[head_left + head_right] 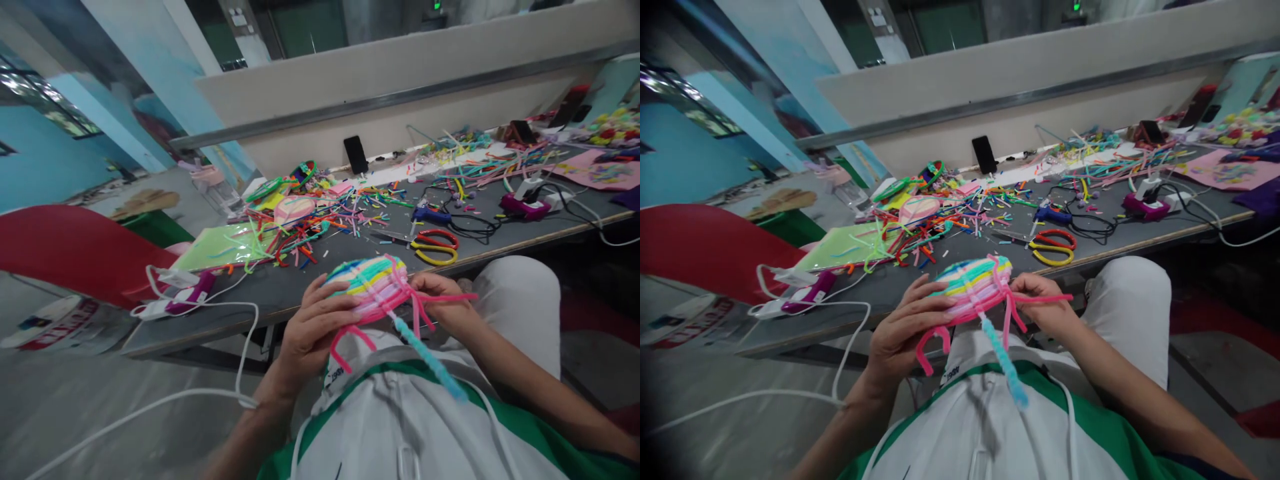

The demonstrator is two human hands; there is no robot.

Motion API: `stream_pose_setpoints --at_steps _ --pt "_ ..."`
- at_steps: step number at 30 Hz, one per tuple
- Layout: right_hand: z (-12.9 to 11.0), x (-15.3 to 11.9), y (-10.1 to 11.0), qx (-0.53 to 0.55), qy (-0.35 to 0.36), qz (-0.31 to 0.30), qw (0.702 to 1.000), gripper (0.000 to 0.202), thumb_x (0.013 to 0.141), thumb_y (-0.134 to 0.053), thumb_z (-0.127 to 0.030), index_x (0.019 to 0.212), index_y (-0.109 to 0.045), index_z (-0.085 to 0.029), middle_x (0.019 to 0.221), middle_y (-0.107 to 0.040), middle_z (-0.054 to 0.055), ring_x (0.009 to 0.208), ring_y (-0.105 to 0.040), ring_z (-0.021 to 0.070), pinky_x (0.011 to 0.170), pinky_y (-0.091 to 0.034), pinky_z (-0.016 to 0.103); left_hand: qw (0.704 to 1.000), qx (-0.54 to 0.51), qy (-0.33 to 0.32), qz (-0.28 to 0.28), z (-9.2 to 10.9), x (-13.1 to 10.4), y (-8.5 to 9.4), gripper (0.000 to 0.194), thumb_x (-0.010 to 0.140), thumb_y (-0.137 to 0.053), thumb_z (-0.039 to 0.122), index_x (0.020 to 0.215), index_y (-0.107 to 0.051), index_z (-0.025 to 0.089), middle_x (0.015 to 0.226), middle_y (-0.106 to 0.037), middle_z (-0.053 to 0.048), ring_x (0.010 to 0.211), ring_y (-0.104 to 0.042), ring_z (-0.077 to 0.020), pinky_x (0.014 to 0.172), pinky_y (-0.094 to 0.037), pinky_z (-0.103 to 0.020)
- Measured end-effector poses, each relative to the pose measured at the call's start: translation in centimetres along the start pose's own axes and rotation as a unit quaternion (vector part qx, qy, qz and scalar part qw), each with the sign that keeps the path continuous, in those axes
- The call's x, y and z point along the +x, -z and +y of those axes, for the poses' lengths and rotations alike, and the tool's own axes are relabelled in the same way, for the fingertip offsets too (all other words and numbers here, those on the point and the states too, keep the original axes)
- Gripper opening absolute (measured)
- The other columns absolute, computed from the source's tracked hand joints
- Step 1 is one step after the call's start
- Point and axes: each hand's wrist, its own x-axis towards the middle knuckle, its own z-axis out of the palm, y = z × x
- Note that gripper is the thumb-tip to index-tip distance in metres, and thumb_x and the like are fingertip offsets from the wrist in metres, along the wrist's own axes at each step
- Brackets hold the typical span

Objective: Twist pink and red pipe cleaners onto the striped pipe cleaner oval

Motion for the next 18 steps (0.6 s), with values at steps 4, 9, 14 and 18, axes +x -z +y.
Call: stream_pose_setpoints --at_steps 4,9,14,18 --pt "0.6 0.4 0.7 0.143 -0.09 -0.119 0.978 0.023 0.065 -0.076 -0.034 0.082 -0.07 -0.02 0.079 -0.067 0.001 0.069 -0.059 0.013 0.066 -0.046 0.025 0.999 0.034 -0.031 0.027 -0.7 0.5 0.9 0.024 0.054 -0.08 0.013 0.072 -0.077 0.029 0.094 -0.073 -0.006 0.122 -0.048 -0.0325 0.114 -0.006 -0.045" --pt "1.1 1.9 1.0 0.228 -0.151 -0.189 0.943 0.03 0.066 -0.075 -0.044 0.077 -0.071 -0.017 0.074 -0.069 0.003 0.067 -0.062 0.0127 0.065 -0.047 0.023 0.997 0.049 -0.047 0.032 -2.4 1.1 1.1 0.02 0.058 -0.08 0.017 0.072 -0.076 0.031 0.103 -0.071 -0.005 0.128 -0.04 -0.0305 0.114 -0.011 -0.046" --pt "0.8 3.5 -0.1 0.241 -0.179 -0.156 0.941 0.02 0.063 -0.079 -0.031 0.063 -0.066 -0.015 0.055 -0.058 -0.004 0.05 -0.051 0.0055 0.053 -0.04 0.017 0.997 0.044 -0.053 0.021 -3.4 2.2 1.4 0.017 0.058 -0.081 0.019 0.073 -0.077 0.026 0.107 -0.07 -0.009 0.131 -0.037 -0.0303 0.112 -0.025 -0.046" --pt "2.0 4.3 -0.5 0.24 -0.204 -0.15 0.937 0.023 0.062 -0.08 -0.029 0.064 -0.065 -0.013 0.056 -0.059 -0.003 0.052 -0.053 0.0053 0.056 -0.041 0.017 0.983 0.116 -0.138 -0.011 -5.3 2.7 2.3 0.015 0.068 -0.076 0.023 0.083 -0.076 0.026 0.116 -0.066 -0.009 0.132 -0.037 -0.0294 0.111 -0.026 -0.05"
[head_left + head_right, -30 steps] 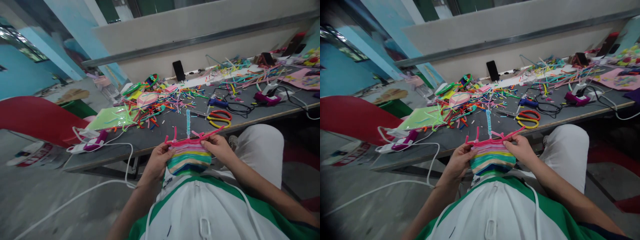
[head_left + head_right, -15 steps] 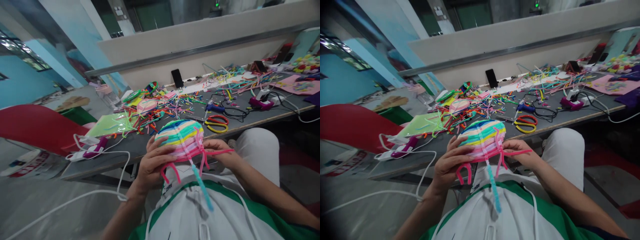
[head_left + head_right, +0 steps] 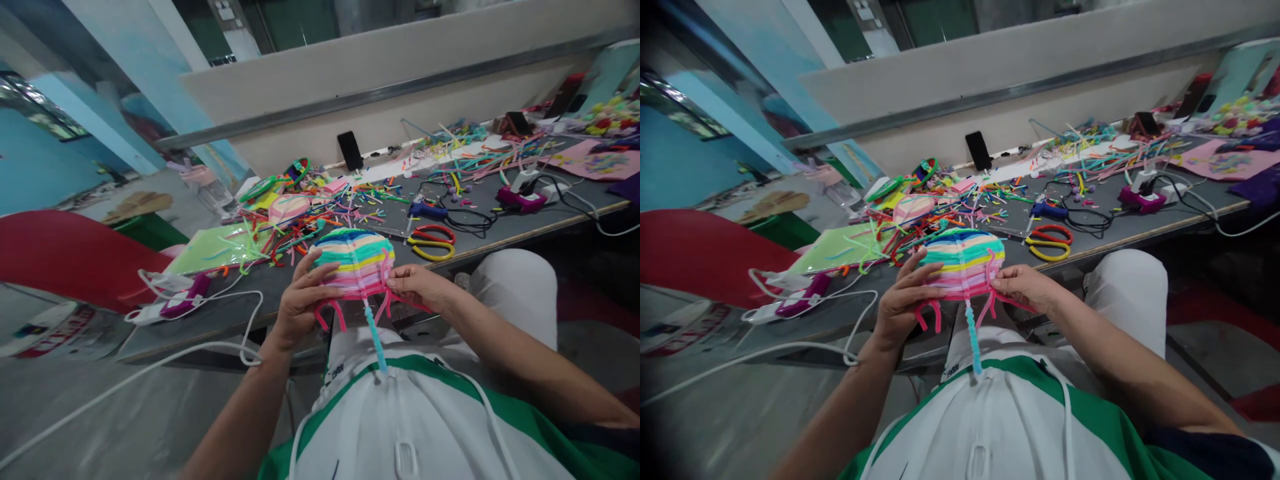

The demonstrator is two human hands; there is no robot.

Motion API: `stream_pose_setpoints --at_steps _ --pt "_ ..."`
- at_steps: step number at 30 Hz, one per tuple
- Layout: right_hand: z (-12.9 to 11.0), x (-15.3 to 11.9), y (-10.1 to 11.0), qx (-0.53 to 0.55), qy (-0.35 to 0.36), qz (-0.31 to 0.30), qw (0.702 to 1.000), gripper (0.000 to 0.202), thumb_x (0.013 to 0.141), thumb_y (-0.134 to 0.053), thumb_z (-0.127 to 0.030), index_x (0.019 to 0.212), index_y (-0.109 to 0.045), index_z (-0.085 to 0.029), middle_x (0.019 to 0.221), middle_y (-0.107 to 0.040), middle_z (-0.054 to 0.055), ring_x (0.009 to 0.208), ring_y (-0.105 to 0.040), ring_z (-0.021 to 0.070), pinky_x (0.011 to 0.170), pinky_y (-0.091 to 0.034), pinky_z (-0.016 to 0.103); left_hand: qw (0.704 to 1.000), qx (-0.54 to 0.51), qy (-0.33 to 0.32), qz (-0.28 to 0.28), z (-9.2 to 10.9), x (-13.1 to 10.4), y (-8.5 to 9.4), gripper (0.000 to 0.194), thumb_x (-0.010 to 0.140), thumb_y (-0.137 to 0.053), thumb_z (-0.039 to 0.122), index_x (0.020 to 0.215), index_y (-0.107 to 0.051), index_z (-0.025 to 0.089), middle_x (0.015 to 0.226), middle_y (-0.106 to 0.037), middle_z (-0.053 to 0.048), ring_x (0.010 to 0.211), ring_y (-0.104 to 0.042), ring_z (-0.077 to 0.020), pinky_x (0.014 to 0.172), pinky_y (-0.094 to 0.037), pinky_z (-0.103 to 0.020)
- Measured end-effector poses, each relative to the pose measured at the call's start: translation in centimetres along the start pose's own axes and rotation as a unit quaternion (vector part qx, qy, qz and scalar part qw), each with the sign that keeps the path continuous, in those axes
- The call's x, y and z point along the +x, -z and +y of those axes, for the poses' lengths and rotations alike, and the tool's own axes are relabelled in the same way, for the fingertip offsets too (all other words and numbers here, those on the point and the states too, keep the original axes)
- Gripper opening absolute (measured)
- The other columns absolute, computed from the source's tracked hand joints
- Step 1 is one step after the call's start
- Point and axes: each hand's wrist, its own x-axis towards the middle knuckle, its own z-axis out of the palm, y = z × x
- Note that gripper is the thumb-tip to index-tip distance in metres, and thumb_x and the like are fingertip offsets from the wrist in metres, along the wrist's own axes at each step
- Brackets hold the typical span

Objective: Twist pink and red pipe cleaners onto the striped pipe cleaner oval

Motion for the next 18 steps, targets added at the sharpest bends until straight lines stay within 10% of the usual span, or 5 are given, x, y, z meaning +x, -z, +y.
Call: stream_pose_setpoints --at_steps 18 --pt "0.4 -1.3 -0.2 -0.254 0.128 -0.036 0.958 0.03 0.073 -0.068 -0.043 0.075 -0.064 -0.014 0.073 -0.06 0.002 0.067 -0.051 0.0126 0.065 -0.04 0.025 0.99 0.123 -0.067 -0.024 -1.3 -1.5 1.0 0.037 0.076 -0.069 0.023 0.112 -0.066 0.03 0.155 -0.019 -0.002 0.139 -0.02 -0.0342 0.112 -0.02 -0.056"
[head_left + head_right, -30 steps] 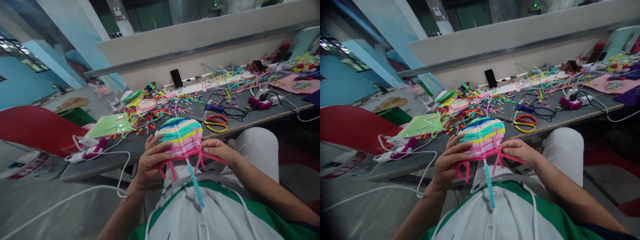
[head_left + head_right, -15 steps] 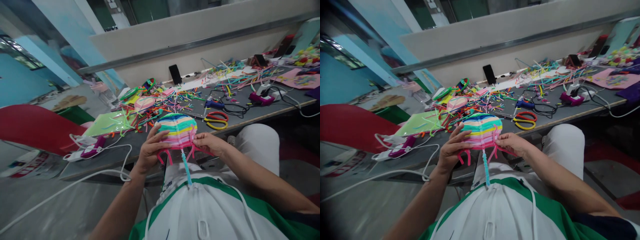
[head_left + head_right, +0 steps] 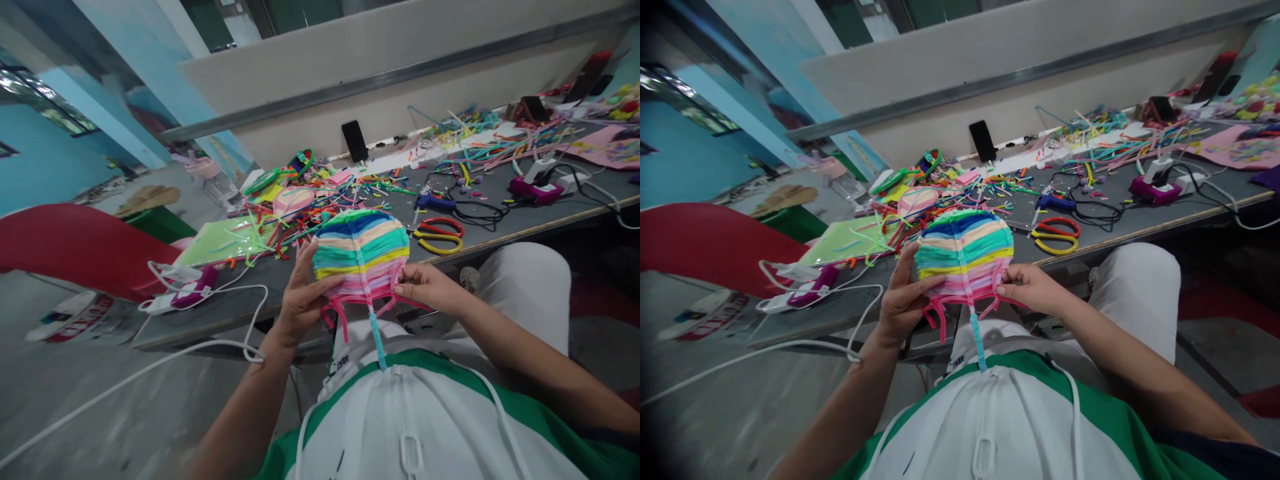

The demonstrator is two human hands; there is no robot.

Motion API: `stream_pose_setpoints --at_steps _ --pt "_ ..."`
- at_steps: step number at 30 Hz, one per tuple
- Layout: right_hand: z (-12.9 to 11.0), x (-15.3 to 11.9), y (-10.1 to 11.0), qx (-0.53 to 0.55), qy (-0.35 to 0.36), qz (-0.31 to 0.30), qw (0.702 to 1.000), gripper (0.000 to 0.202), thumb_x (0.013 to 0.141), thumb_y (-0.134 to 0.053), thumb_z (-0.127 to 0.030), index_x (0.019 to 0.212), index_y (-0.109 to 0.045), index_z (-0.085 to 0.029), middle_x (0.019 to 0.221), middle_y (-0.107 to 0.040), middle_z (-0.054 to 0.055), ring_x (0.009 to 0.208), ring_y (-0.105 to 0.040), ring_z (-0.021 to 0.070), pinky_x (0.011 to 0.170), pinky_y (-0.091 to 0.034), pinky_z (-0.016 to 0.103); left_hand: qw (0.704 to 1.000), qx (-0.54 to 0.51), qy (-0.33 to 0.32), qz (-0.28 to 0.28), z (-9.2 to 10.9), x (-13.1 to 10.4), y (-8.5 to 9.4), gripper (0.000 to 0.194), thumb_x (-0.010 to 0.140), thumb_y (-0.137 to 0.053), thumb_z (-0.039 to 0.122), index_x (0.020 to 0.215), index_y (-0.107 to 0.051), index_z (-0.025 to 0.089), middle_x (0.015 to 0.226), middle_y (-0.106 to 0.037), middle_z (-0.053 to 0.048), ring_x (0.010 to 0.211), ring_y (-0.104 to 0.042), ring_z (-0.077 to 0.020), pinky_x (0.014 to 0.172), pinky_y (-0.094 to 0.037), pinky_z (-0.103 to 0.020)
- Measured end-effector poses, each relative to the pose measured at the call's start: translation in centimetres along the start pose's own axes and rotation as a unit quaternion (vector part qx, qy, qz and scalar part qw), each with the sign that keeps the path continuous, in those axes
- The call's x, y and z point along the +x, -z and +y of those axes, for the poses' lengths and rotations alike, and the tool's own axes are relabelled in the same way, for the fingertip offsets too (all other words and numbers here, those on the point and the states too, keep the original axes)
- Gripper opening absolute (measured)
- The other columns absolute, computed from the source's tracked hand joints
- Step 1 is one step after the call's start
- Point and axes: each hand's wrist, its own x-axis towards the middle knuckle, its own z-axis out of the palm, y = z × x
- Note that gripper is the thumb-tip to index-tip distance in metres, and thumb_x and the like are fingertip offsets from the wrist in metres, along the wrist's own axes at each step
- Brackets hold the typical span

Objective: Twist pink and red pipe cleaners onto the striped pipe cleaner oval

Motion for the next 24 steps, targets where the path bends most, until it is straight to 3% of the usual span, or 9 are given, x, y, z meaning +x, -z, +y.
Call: stream_pose_setpoints --at_steps 6,10,13,15,18,24 --pt "0.7 -0.2 0.1 -0.066 0.029 0.022 0.997 0.027 0.078 -0.063 -0.042 0.079 -0.064 -0.014 0.075 -0.061 0.003 0.071 -0.052 0.0143 0.068 -0.042 0.026 1.0 0.009 0.003 -0.013 -0.6 0.1 -0.3 0.034 0.079 -0.065 0.021 0.113 -0.066 0.027 0.155 -0.018 -0.004 0.14 -0.02 -0.0328 0.112 -0.021 -0.055" --pt "1.2 0.0 0.0 -0.063 0.014 0.061 0.996 0.027 0.075 -0.065 -0.042 0.077 -0.064 -0.015 0.071 -0.06 0.002 0.068 -0.051 0.0141 0.064 -0.041 0.026 0.997 0.014 0.05 -0.052 -0.9 0.4 -0.3 0.034 0.084 -0.055 0.014 0.114 -0.065 0.024 0.155 -0.016 -0.005 0.14 -0.019 -0.0301 0.112 -0.023 -0.052" --pt "1.4 0.2 -0.1 -0.066 -0.006 0.082 0.994 0.028 0.074 -0.065 -0.042 0.075 -0.063 -0.015 0.069 -0.059 0.001 0.065 -0.05 0.0135 0.062 -0.041 0.025 0.992 0.034 0.09 -0.079 -0.6 1.0 -0.1 0.036 0.084 -0.05 0.011 0.113 -0.066 0.025 0.152 -0.025 -0.006 0.14 -0.021 -0.0278 0.113 -0.021 -0.05" --pt "1.6 0.4 -0.3 -0.07 -0.019 0.094 0.993 0.028 0.073 -0.065 -0.043 0.074 -0.063 -0.015 0.066 -0.058 0.0 0.063 -0.049 0.0132 0.06 -0.04 0.025 0.989 0.053 0.112 -0.086 0.2 1.9 -0.3 0.035 0.083 -0.05 0.012 0.111 -0.067 0.025 0.143 -0.038 -0.007 0.135 -0.031 -0.0259 0.111 -0.025 -0.048" --pt "2.0 0.8 -0.6 -0.068 -0.037 0.105 0.991 0.029 0.07 -0.066 -0.044 0.071 -0.062 -0.015 0.061 -0.055 -0.001 0.059 -0.046 0.0123 0.056 -0.037 0.024 0.985 0.066 0.121 -0.105 1.9 3.7 -1.4 0.027 0.084 -0.053 0.02 0.105 -0.07 0.024 0.119 -0.054 -0.008 0.116 -0.048 -0.0222 0.103 -0.034 -0.043" --pt "3.1 1.3 -1.2 -0.026 -0.039 0.085 0.995 0.032 0.07 -0.065 -0.045 0.074 -0.062 -0.013 0.062 -0.055 -0.001 0.057 -0.042 0.0098 0.053 -0.033 0.022 0.978 0.067 0.093 -0.177 3.9 6.4 -5.3 0.019 0.079 -0.064 0.031 0.094 -0.073 0.023 0.094 -0.063 -0.007 0.094 -0.055 -0.0209 0.087 -0.04 -0.037"
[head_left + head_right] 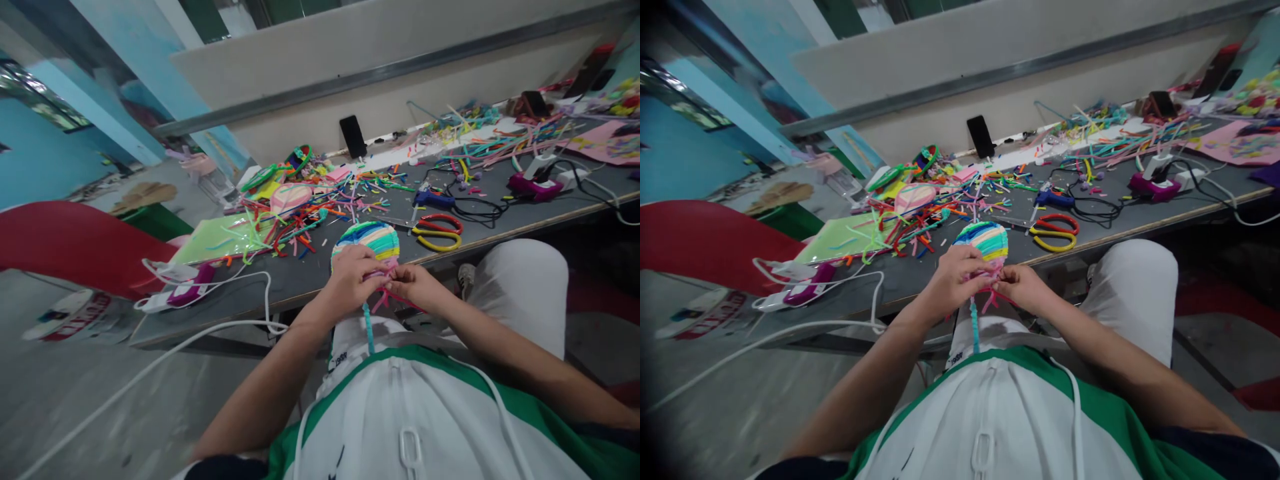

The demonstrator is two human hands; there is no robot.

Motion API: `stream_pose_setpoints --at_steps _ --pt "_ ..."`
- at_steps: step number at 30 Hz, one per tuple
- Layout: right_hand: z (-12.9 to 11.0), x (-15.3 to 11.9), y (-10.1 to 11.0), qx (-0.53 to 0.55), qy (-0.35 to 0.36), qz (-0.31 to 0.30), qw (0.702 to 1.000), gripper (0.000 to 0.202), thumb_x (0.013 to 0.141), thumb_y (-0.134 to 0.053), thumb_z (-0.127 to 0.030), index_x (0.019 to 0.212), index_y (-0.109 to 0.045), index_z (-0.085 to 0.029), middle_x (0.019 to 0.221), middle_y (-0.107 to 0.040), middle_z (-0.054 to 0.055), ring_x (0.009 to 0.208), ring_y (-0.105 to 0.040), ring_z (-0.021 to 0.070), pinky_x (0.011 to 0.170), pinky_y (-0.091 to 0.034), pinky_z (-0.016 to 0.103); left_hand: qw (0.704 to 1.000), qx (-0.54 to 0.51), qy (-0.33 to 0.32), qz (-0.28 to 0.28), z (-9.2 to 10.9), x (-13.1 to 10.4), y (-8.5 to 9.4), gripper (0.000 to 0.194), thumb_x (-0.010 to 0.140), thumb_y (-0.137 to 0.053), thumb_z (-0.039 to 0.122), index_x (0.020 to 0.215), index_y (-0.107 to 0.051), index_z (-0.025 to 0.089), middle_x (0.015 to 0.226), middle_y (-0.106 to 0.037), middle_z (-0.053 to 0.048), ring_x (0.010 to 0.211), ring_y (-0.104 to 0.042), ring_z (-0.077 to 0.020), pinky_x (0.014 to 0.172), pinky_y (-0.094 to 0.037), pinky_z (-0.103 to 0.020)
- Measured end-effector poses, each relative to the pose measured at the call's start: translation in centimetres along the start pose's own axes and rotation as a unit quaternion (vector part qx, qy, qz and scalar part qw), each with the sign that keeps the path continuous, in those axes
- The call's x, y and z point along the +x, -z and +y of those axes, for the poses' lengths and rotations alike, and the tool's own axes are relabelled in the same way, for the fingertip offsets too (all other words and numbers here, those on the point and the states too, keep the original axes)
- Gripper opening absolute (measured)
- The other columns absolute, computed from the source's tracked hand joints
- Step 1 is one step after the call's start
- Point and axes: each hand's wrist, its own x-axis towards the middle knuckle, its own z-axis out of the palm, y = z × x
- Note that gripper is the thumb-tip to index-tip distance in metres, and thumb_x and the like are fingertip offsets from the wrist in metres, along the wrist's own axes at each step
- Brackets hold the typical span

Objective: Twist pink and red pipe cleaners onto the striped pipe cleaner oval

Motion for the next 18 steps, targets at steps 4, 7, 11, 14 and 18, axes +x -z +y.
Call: stream_pose_setpoints --at_steps 4,7,11,14,18 --pt "0.2 0.0 -0.1 0.052 -0.017 0.008 0.998 0.03 0.065 -0.069 -0.042 0.068 -0.06 -0.013 0.058 -0.051 -0.004 0.054 -0.038 0.0076 0.052 -0.029 0.022 0.999 -0.019 -0.031 -0.006 0.8 0.3 -0.7 0.012 0.081 -0.06 0.025 0.083 -0.07 0.019 0.088 -0.067 -0.006 0.09 -0.056 -0.0204 0.085 -0.04 -0.038" --pt "-0.1 -0.1 -0.4 0.114 -0.058 0.031 0.991 0.026 0.057 -0.073 -0.034 0.061 -0.058 -0.013 0.05 -0.045 -0.007 0.048 -0.033 0.0057 0.049 -0.025 0.022 0.997 -0.004 -0.068 -0.022 1.7 0.1 -0.7 0.018 0.085 -0.051 0.022 0.078 -0.068 0.02 0.087 -0.067 -0.006 0.089 -0.054 -0.0214 0.083 -0.041 -0.039" --pt "-0.2 -0.1 -1.2 0.211 -0.081 0.022 0.974 0.022 0.051 -0.074 -0.028 0.055 -0.057 -0.014 0.048 -0.051 -0.005 0.049 -0.04 0.0076 0.051 -0.03 0.023 0.992 0.025 -0.108 -0.054 2.8 0.0 -1.3 0.017 0.079 -0.051 0.013 0.076 -0.066 0.02 0.087 -0.067 -0.007 0.089 -0.053 -0.0253 0.079 -0.042 -0.043" --pt "0.0 0.0 -1.5 0.233 -0.087 0.023 0.968 0.02 0.05 -0.073 -0.026 0.055 -0.058 -0.014 0.047 -0.052 -0.004 0.049 -0.045 0.0092 0.052 -0.033 0.023 0.99 0.045 -0.124 -0.054 3.2 0.2 -2.0 0.021 0.074 -0.049 0.007 0.079 -0.066 0.018 0.092 -0.067 -0.009 0.093 -0.053 -0.0275 0.081 -0.04 -0.047" --pt "-0.5 -0.5 -1.3 0.226 -0.048 0.027 0.973 0.02 0.056 -0.073 -0.028 0.059 -0.057 -0.015 0.051 -0.052 -0.004 0.053 -0.046 0.0096 0.055 -0.035 0.023 0.991 0.038 -0.123 -0.025 3.4 0.2 -0.6 0.024 0.082 -0.047 0.01 0.089 -0.068 0.018 0.097 -0.067 -0.008 0.093 -0.057 -0.0236 0.083 -0.042 -0.043"
